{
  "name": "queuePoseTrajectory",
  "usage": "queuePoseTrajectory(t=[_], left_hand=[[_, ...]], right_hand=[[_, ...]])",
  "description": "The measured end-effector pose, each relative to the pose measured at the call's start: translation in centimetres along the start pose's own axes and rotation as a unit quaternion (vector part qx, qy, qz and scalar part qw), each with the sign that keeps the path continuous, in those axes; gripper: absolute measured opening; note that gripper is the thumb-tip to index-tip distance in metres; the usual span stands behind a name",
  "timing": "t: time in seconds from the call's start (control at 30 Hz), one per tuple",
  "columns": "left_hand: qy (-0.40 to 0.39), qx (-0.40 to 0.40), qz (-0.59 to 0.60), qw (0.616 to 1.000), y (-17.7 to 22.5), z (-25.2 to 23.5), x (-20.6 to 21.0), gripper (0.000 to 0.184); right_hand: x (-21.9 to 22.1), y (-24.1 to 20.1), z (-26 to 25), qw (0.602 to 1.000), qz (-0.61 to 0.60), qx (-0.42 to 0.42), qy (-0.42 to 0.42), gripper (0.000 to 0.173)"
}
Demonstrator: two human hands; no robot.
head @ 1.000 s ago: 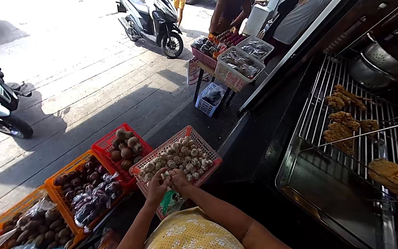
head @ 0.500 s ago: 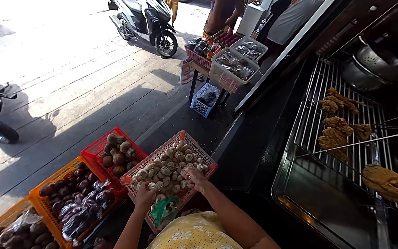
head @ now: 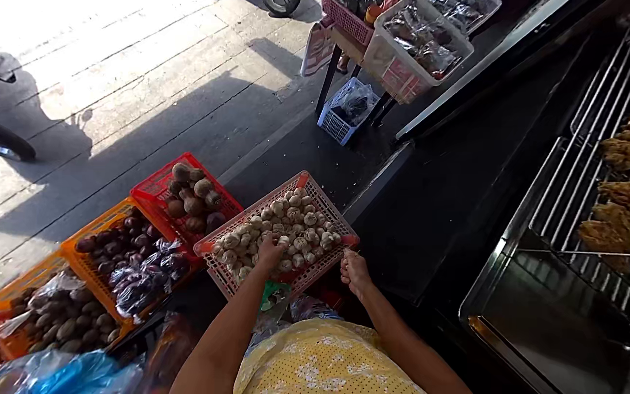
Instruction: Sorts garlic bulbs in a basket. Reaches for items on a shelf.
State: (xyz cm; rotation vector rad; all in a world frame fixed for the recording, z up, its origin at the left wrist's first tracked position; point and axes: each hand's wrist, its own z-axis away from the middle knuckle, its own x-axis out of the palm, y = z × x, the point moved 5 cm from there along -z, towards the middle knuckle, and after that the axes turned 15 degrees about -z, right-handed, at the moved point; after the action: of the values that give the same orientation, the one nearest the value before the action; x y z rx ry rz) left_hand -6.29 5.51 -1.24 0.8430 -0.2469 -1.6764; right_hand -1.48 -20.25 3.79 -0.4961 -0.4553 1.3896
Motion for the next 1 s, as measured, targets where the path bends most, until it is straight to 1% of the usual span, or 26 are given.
queuePoseTrajectory(t=[0.07,0.17,0.27,0.37,0.4,0.47,0.53,0.57,0.6,0.67,0.7,0.77,0.8,0.87,0.9,0.97,1.0], left_hand=[[-0.015,0.019,-0.025,0.999,1.1,-1.5,1.8,0.051],[-0.029,0.035,-0.017,0.999,3.4,-3.1,4.3,0.05],[-0.043,0.057,0.001,0.997,6.6,-3.7,5.9,0.052],[-0.075,0.089,0.008,0.993,8.4,-3.8,6.9,0.053],[-0.078,0.103,-0.008,0.992,8.6,-3.5,6.6,0.05],[-0.072,0.152,-0.079,0.983,8.4,-1.6,4.6,0.039],[-0.064,0.197,-0.186,0.961,6.6,1.3,1.9,0.026],[-0.064,0.205,-0.236,0.948,5.2,3.1,0.6,0.022],[-0.08,0.195,-0.286,0.935,3.9,5.3,-0.8,0.022],[-0.131,0.136,-0.356,0.915,1.2,9.7,-3.0,0.025],[-0.146,0.103,-0.373,0.911,-0.3,11.4,-3.5,0.026],[-0.152,0.041,-0.382,0.911,-3.5,13.6,-3.5,0.036],[-0.138,0.033,-0.379,0.915,-5.0,14.1,-3.1,0.041],[-0.089,0.053,-0.352,0.93,-6.9,14.3,-2.3,0.051],[-0.06,0.067,-0.329,0.94,-7.1,14.3,-2.1,0.054],[-0.012,0.096,-0.29,0.952,-6.9,14.4,-2.0,0.058],[0.01,0.113,-0.274,0.955,-6.6,14.6,-2.1,0.057]], right_hand=[[-0.8,0.3,-0.1,1.0,0.004,0.003,0.004,0.032],[-1.1,0.7,-0.2,0.999,0.033,0.011,0.002,0.033],[-1.0,0.8,0.0,0.997,0.073,0.009,-0.016,0.032],[-0.7,0.7,-0.2,0.995,0.09,0.011,-0.029,0.031],[-0.5,0.7,-0.4,0.995,0.091,0.013,-0.034,0.031],[0.2,0.8,-0.7,0.995,0.088,0.018,-0.048,0.03],[1.4,0.9,-0.5,0.992,0.104,0.022,-0.067,0.03],[2.2,1.0,-0.3,0.99,0.118,0.02,-0.079,0.03],[3.1,0.9,0.2,0.986,0.137,0.018,-0.091,0.032],[5.1,0.9,1.6,0.976,0.175,0.032,-0.126,0.036],[6.1,1.1,2.4,0.968,0.191,0.042,-0.159,0.035],[8.3,2.0,4.3,0.939,0.215,0.073,-0.258,0.032],[9.6,2.7,5.7,0.917,0.235,0.092,-0.31,0.03],[11.7,4.7,8.5,0.863,0.302,0.12,-0.387,0.032],[12.7,5.8,9.6,0.83,0.361,0.125,-0.406,0.035],[13.9,8.6,10.2,0.775,0.466,0.138,-0.405,0.042],[14.3,9.9,10.0,0.762,0.496,0.15,-0.387,0.043]])
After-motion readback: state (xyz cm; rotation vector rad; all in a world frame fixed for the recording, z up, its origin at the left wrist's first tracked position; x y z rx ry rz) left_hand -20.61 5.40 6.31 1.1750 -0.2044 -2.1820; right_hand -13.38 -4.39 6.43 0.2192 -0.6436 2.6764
